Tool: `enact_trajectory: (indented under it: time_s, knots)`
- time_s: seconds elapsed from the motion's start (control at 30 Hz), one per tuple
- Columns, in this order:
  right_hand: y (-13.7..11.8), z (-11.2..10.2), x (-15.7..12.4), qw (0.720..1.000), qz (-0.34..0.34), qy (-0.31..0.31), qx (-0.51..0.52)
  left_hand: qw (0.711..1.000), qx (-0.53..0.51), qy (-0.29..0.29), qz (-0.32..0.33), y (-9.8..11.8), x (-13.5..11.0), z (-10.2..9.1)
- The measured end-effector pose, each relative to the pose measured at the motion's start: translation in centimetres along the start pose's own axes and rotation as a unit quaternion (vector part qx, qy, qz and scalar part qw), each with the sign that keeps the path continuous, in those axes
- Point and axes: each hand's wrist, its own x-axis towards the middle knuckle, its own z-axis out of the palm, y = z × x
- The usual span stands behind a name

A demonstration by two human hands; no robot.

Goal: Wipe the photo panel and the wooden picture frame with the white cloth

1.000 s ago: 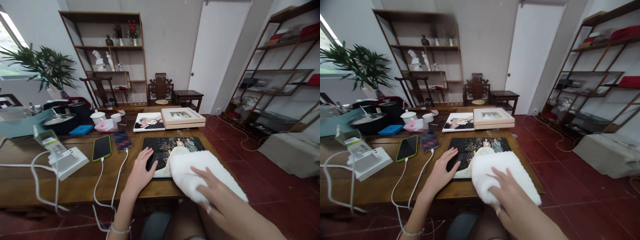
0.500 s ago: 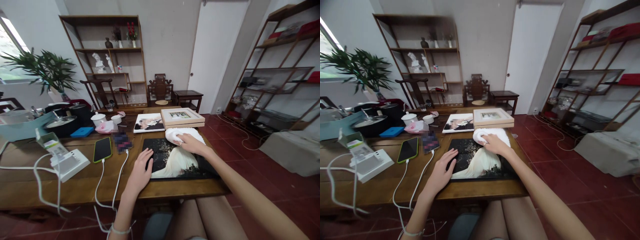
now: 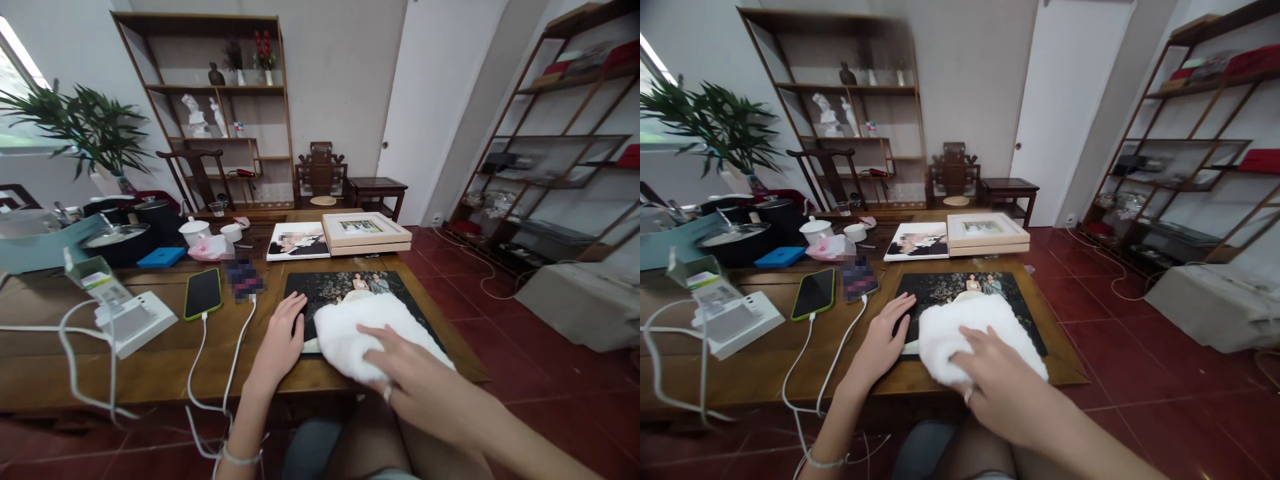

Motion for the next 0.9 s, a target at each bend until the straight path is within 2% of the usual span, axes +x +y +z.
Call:
enact_trajectory:
  time_s: [0.07, 0.23, 0.3, 0.37, 0.47, 0.57, 0.67, 0.8, 0.9]
  knots:
    - [1.5, -0.9, 2.2, 0.999, 0.034, 0.014, -0.017, 1.0, -0.003, 0.004, 0.001, 0.0, 0.0, 0.0]
    - [5.2, -1.6, 10.4, 0.992, 0.076, 0.057, -0.081, 1.0, -0.01, 0.004, 0.005, 0.0, 0.1, 0.0]
    - [5.6, -1.5, 12.6, 0.993, 0.068, 0.057, -0.079, 1.0, -0.017, 0.002, -0.001, 0.1, 0.1, -0.1]
    - [5.1, -1.1, 13.4, 0.994, 0.054, 0.054, -0.077, 0.999, -0.03, 0.005, -0.016, 0.2, 0.1, -0.2]
    - [3.1, 0.0, 11.7, 0.996, 0.025, 0.043, -0.072, 0.997, -0.058, 0.017, -0.039, 0.4, 0.0, -0.4]
    - [0.7, 0.8, 7.4, 0.999, -0.027, 0.02, -0.043, 0.996, -0.071, 0.019, -0.045, 0.6, -0.1, -0.4]
    - [-0.9, 0.5, 2.5, 0.999, -0.039, -0.021, -0.009, 0.997, -0.058, 0.016, -0.058, 0.7, -0.1, -0.4]
    - [0.3, -0.8, -1.2, 0.999, -0.008, -0.053, 0.004, 0.998, -0.032, 0.007, -0.047, 0.7, 0.1, -0.2]
    - [3.0, -1.5, -0.9, 0.998, 0.045, -0.023, -0.028, 0.999, -0.025, 0.011, -0.037, 0.7, 0.2, -0.2]
